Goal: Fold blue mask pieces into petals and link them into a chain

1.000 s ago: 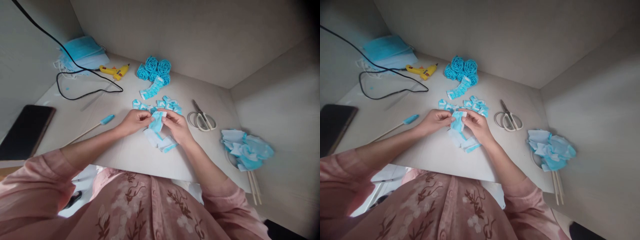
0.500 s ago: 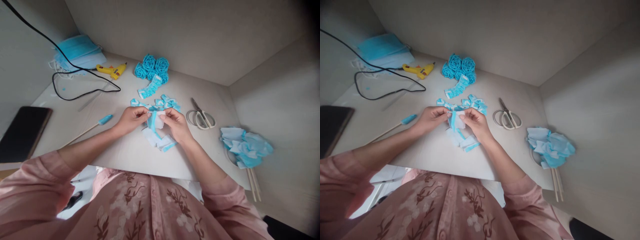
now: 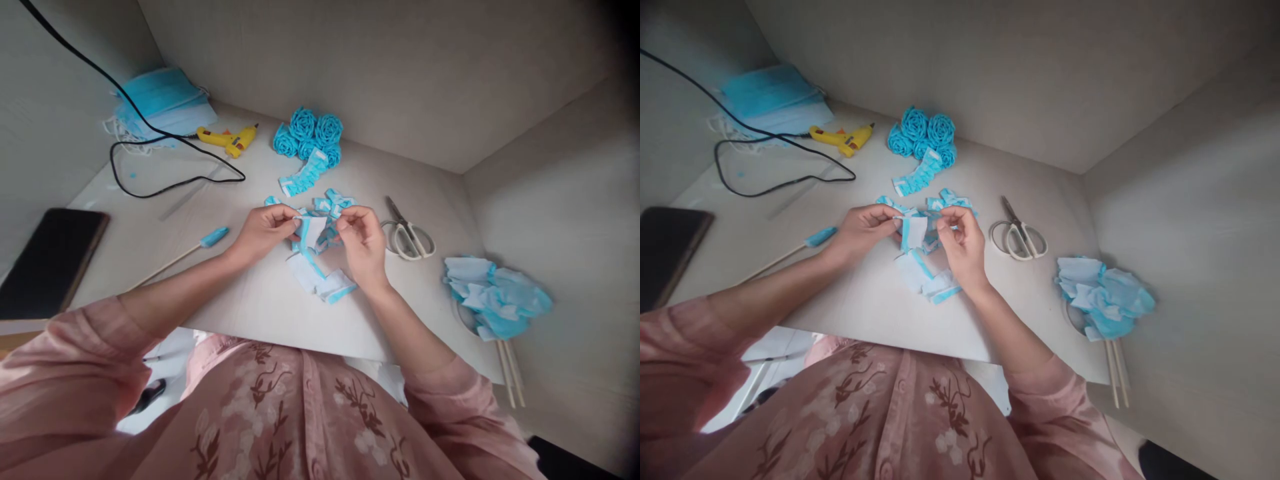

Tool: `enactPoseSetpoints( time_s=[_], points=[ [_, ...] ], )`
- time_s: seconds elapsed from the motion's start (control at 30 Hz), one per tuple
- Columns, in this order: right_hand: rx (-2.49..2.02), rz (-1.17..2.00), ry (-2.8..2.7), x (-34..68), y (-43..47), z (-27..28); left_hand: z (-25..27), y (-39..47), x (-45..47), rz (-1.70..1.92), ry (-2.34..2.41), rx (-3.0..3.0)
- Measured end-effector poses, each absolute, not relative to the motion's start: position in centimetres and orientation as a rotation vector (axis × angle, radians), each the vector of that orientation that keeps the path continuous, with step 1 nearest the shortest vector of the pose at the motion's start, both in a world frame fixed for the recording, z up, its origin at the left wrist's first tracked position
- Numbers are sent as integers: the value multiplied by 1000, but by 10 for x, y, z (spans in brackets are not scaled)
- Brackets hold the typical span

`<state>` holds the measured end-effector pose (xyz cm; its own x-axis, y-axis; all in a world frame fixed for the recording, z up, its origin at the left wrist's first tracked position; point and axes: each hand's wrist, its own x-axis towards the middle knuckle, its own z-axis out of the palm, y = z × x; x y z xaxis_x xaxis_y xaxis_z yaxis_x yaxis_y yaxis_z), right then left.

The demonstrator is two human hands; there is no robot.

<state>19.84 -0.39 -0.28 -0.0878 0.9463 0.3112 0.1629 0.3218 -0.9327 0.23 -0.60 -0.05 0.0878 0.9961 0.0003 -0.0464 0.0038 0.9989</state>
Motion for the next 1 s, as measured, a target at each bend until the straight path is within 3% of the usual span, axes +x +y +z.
enactPoseSetpoints(
  time_s=[0.17,0.5,1.0],
  points=[
    [-997,569,-1880,196,-19,9,-3,-9,4,1221,1157,1312],
    [-1027,508,-2001,185,-20,3,3,-23,6,1164,1270,1704],
    [-1125,867,-1770,196,-10,6,3,-9,4,1050,961,1061]
  ],
)
